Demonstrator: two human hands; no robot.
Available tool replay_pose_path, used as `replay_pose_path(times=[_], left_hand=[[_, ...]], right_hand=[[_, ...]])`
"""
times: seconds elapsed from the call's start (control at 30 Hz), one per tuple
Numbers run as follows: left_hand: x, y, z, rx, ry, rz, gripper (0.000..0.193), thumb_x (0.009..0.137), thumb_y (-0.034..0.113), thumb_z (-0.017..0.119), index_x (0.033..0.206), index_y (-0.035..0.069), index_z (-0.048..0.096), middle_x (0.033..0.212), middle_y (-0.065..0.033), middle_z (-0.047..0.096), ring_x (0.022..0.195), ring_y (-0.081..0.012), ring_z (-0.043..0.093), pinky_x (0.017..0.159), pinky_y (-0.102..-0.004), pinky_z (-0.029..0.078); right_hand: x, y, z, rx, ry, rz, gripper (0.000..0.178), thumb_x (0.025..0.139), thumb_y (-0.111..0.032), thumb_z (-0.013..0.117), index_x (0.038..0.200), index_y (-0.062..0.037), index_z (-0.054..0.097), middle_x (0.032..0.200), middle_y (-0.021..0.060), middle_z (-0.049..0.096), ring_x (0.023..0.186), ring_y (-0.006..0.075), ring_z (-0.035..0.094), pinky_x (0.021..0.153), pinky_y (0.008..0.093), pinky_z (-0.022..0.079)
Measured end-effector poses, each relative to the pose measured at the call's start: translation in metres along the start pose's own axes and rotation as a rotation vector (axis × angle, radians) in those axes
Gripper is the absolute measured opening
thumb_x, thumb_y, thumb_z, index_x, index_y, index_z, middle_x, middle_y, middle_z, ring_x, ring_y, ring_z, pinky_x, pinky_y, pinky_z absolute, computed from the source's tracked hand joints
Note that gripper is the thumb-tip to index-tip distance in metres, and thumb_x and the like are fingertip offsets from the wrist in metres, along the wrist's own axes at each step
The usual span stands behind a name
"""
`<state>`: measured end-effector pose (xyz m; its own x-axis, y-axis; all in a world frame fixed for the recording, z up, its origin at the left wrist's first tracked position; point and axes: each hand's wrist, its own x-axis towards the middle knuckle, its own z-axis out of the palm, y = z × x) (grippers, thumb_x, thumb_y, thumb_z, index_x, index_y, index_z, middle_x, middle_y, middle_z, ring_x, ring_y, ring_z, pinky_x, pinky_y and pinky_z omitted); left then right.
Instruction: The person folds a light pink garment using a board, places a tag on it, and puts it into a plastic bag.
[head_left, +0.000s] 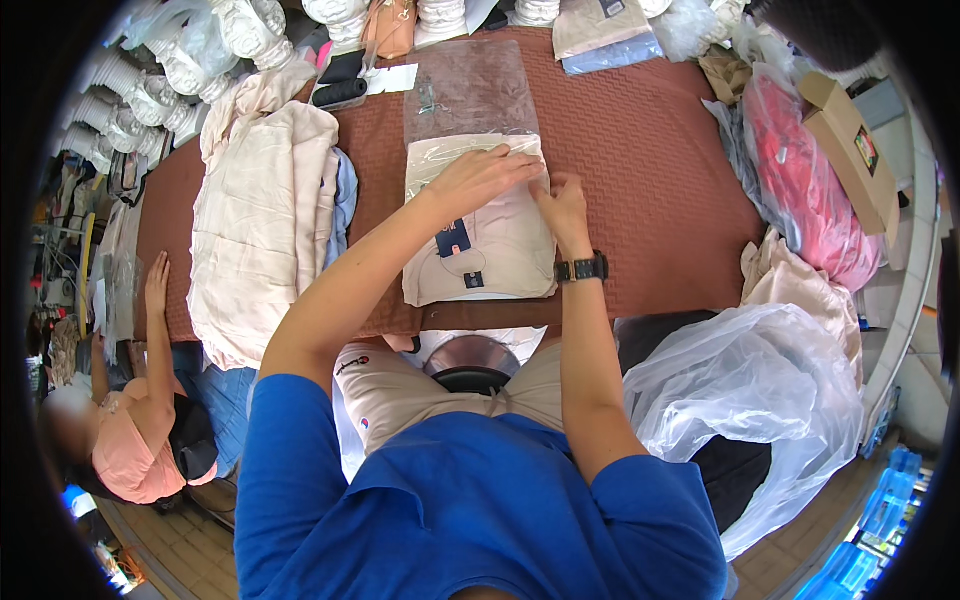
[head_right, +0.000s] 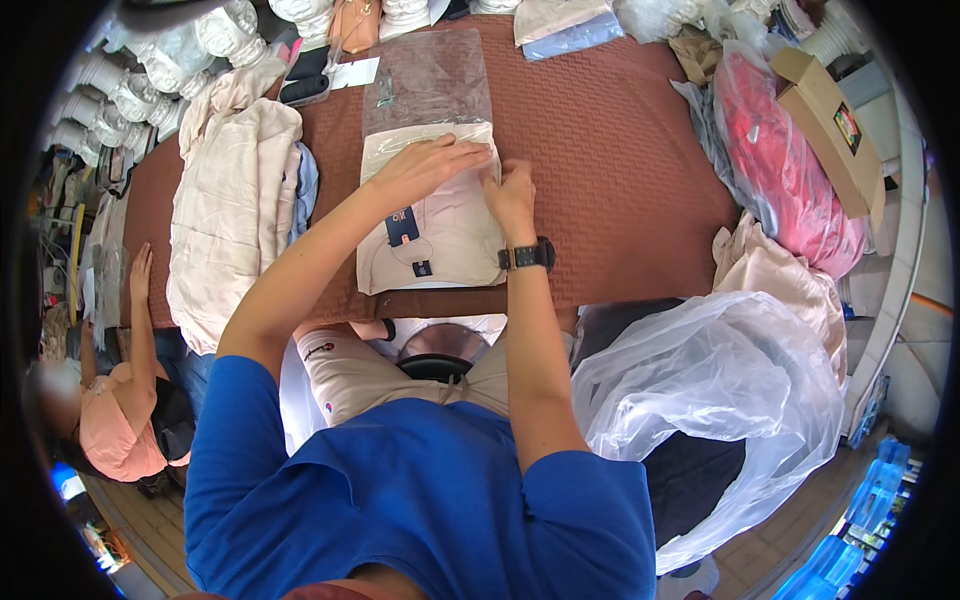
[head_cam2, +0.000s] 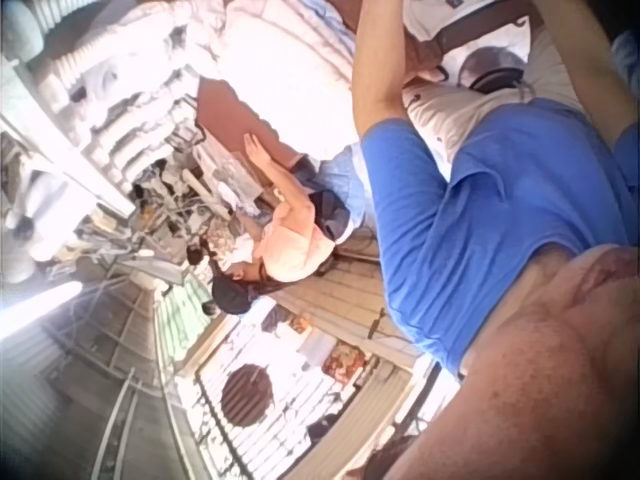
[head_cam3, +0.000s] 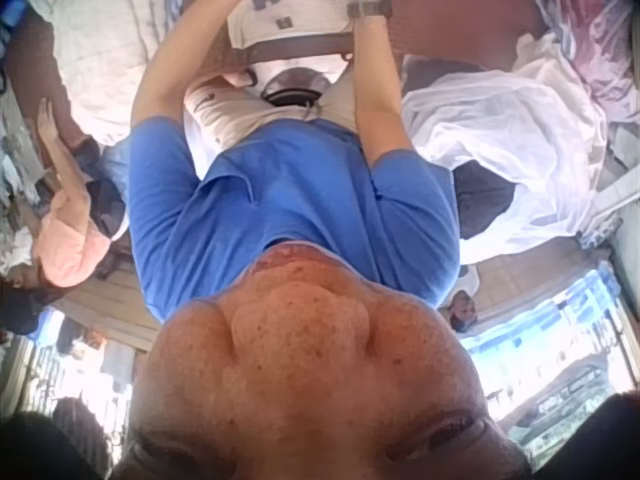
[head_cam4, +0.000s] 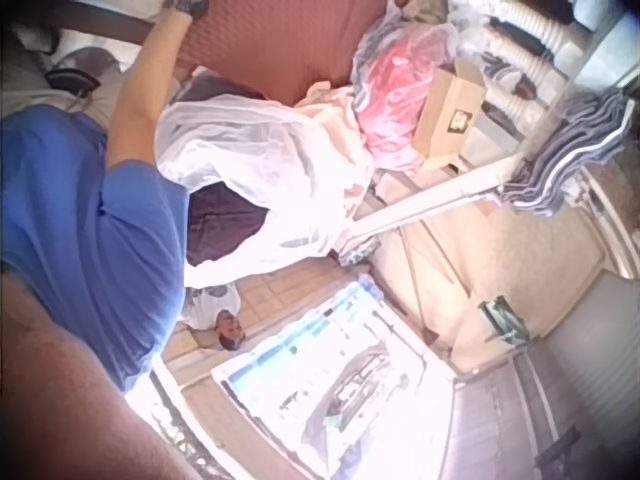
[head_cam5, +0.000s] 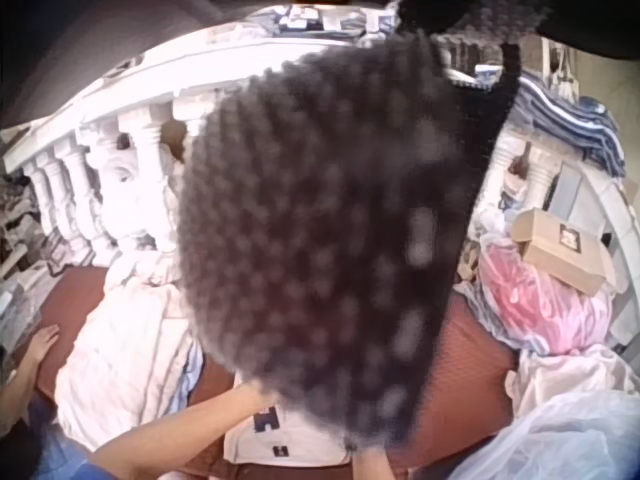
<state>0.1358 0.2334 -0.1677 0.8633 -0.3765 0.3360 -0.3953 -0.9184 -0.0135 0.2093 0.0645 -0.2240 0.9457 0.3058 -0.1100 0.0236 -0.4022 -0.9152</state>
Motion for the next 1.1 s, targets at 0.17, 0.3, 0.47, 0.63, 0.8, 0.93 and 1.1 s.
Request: replay_pose_path(times=[0.17, 0.3, 0.47, 0.63, 0.8, 0.93, 1.1], left_hand=[[0.010, 0.015, 0.005, -0.057, -0.010, 0.033, 0.048, 0.086, 0.007, 0.056, 0.133, 0.012, 0.059, 0.136, 0.0030, 0.059, 0.106, -0.0200, 0.059, 0.089, -0.0308, 0.056], [-0.005, 0.028, 0.003, -0.131, -0.016, 0.007, 0.045, 0.085, 0.003, 0.058, 0.130, 0.010, 0.061, 0.138, 0.0003, 0.058, 0.108, -0.0225, 0.059, 0.091, -0.0331, 0.054], [-0.058, 0.048, -0.027, -0.363, 0.306, -0.169, 0.040, 0.087, 0.004, 0.064, 0.128, 0.005, 0.060, 0.138, -0.0089, 0.056, 0.107, -0.0280, 0.059, 0.092, -0.0387, 0.050], [-0.146, 0.072, -0.031, -0.272, 0.323, -1.085, 0.055, 0.089, 0.017, 0.072, 0.134, -0.003, 0.049, 0.132, -0.0235, 0.055, 0.106, -0.0306, 0.062, 0.088, -0.0380, 0.052], [-0.171, 0.080, -0.005, -0.736, 0.185, -1.183, 0.069, 0.084, 0.020, 0.077, 0.136, -0.010, 0.042, 0.114, -0.0233, 0.064, 0.097, -0.0301, 0.067, 0.082, -0.0389, 0.053], [-0.162, 0.067, -0.018, -0.924, 0.022, -1.271, 0.061, 0.083, 0.023, 0.076, 0.130, -0.009, 0.055, 0.106, -0.0195, 0.071, 0.093, -0.0244, 0.069, 0.081, -0.0347, 0.054], [-0.160, 0.065, -0.020, -1.034, 0.077, -1.252, 0.047, 0.084, 0.026, 0.071, 0.118, -0.006, 0.066, 0.109, -0.0206, 0.072, 0.093, -0.0289, 0.071, 0.083, -0.0372, 0.052]], right_hand=[[0.003, 0.021, 0.003, 0.037, -0.039, -0.017, 0.025, 0.083, -0.011, 0.068, 0.102, 0.0040, 0.072, 0.095, 0.0245, 0.072, 0.093, 0.0336, 0.071, 0.081, 0.0392, 0.053], [0.005, 0.033, 0.007, 0.082, 0.016, -0.051, 0.025, 0.083, -0.011, 0.068, 0.103, 0.0035, 0.071, 0.094, 0.0233, 0.073, 0.090, 0.0327, 0.072, 0.080, 0.0389, 0.053], [-0.013, 0.024, -0.007, 0.041, 0.042, -0.073, 0.042, 0.085, -0.021, 0.072, 0.118, 0.0046, 0.064, 0.098, 0.0234, 0.073, 0.093, 0.0333, 0.071, 0.084, 0.0393, 0.054], [-0.064, -0.009, -0.037, -0.250, -0.078, 0.046, 0.064, 0.086, -0.033, 0.074, 0.130, 0.0097, 0.053, 0.105, 0.0285, 0.070, 0.101, 0.0388, 0.068, 0.089, 0.0439, 0.052], [-0.082, 0.005, -0.029, -0.332, -0.179, 0.009, 0.057, 0.087, -0.035, 0.074, 0.119, 0.0091, 0.058, 0.107, 0.0280, 0.068, 0.101, 0.0384, 0.066, 0.088, 0.0424, 0.052], [-0.084, 0.014, -0.034, -0.083, -0.310, 0.044, 0.052, 0.091, -0.029, 0.072, 0.124, 0.0080, 0.057, 0.111, 0.0185, 0.069, 0.096, 0.0236, 0.068, 0.084, 0.0347, 0.053], [-0.084, 0.026, -0.031, 0.340, -0.439, 0.114, 0.043, 0.092, -0.023, 0.071, 0.117, 0.0079, 0.054, 0.115, 0.0190, 0.066, 0.098, 0.0240, 0.065, 0.080, 0.0348, 0.054]])
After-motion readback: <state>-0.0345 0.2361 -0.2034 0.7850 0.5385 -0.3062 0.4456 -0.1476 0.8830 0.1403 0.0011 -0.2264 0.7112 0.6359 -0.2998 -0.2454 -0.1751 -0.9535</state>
